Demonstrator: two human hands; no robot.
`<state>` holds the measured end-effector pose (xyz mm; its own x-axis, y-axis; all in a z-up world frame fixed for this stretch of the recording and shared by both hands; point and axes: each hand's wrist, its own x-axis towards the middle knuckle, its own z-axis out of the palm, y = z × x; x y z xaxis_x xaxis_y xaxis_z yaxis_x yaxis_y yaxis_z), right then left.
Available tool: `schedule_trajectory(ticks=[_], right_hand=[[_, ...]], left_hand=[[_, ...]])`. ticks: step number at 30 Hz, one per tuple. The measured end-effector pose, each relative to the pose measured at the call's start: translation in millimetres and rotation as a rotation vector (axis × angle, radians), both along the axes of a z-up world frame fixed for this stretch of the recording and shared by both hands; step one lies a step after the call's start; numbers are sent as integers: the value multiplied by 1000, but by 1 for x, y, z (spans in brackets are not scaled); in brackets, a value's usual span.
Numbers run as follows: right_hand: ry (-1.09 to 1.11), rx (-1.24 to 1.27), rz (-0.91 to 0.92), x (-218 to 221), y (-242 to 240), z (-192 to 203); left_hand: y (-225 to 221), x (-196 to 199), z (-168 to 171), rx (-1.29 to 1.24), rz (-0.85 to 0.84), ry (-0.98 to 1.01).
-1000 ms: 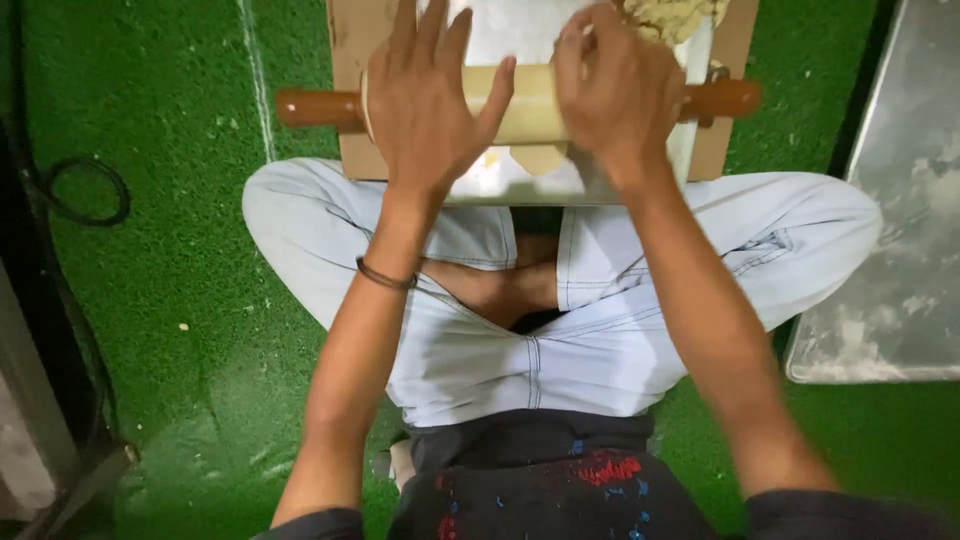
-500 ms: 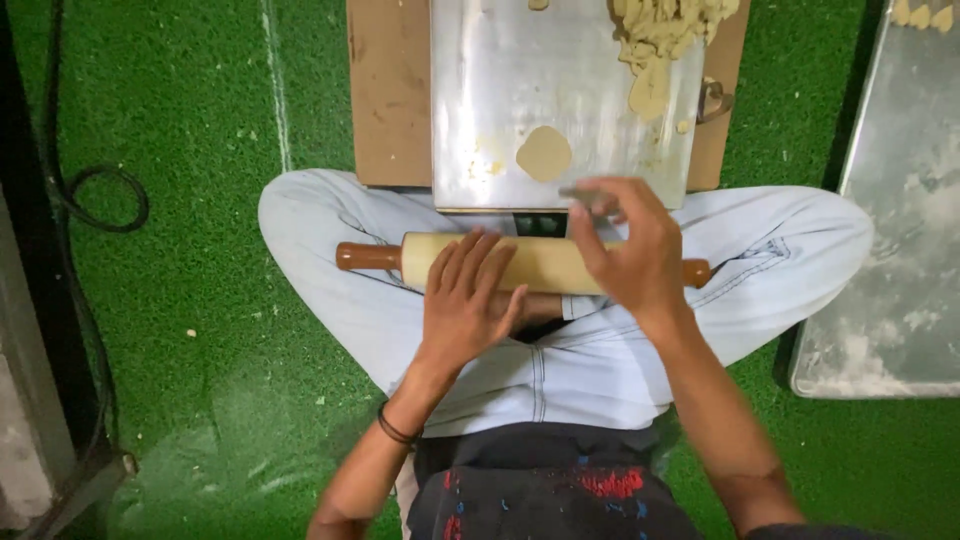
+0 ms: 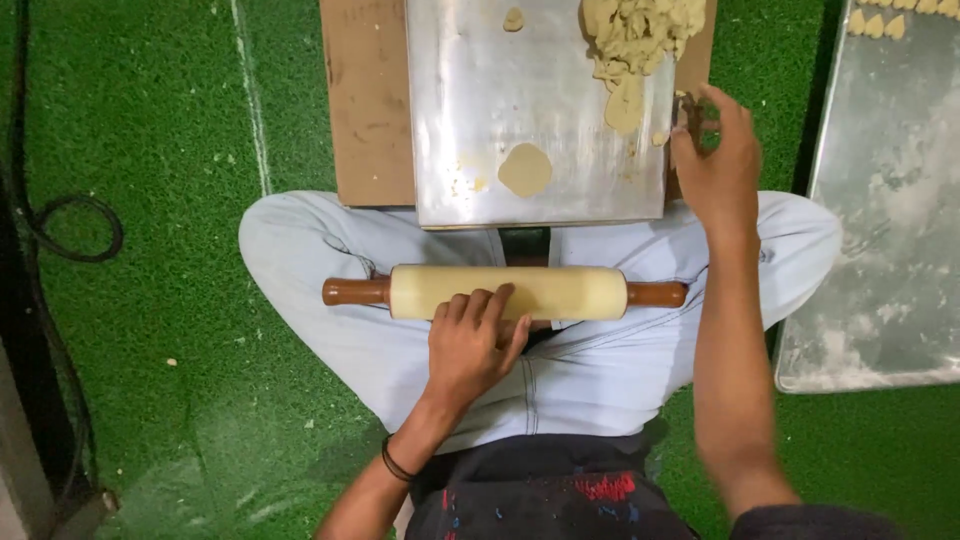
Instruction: Rolling out dough with a rolling pin and cutting it into heart shapes using a cookie cutter.
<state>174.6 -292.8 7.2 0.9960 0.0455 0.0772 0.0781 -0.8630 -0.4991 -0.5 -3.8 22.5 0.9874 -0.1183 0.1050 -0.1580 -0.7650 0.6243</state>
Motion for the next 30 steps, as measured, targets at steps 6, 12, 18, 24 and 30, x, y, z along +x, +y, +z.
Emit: schedule_trajectory(ticks=[6, 12, 18, 24, 30], right_hand=[[-80, 154, 8, 5, 0, 0], [183, 757, -205, -6, 11, 15], [211, 788, 125, -16, 48, 9], [61, 406, 207, -23, 76, 30], [44, 162, 163, -25, 92, 22]], left_hand=[[1, 19, -4, 31, 82, -94], [3, 22, -5, 28, 80, -120], [2, 24, -5, 6, 92, -125], [4, 22, -5, -20, 84, -105], [1, 25, -25, 62, 101, -257]])
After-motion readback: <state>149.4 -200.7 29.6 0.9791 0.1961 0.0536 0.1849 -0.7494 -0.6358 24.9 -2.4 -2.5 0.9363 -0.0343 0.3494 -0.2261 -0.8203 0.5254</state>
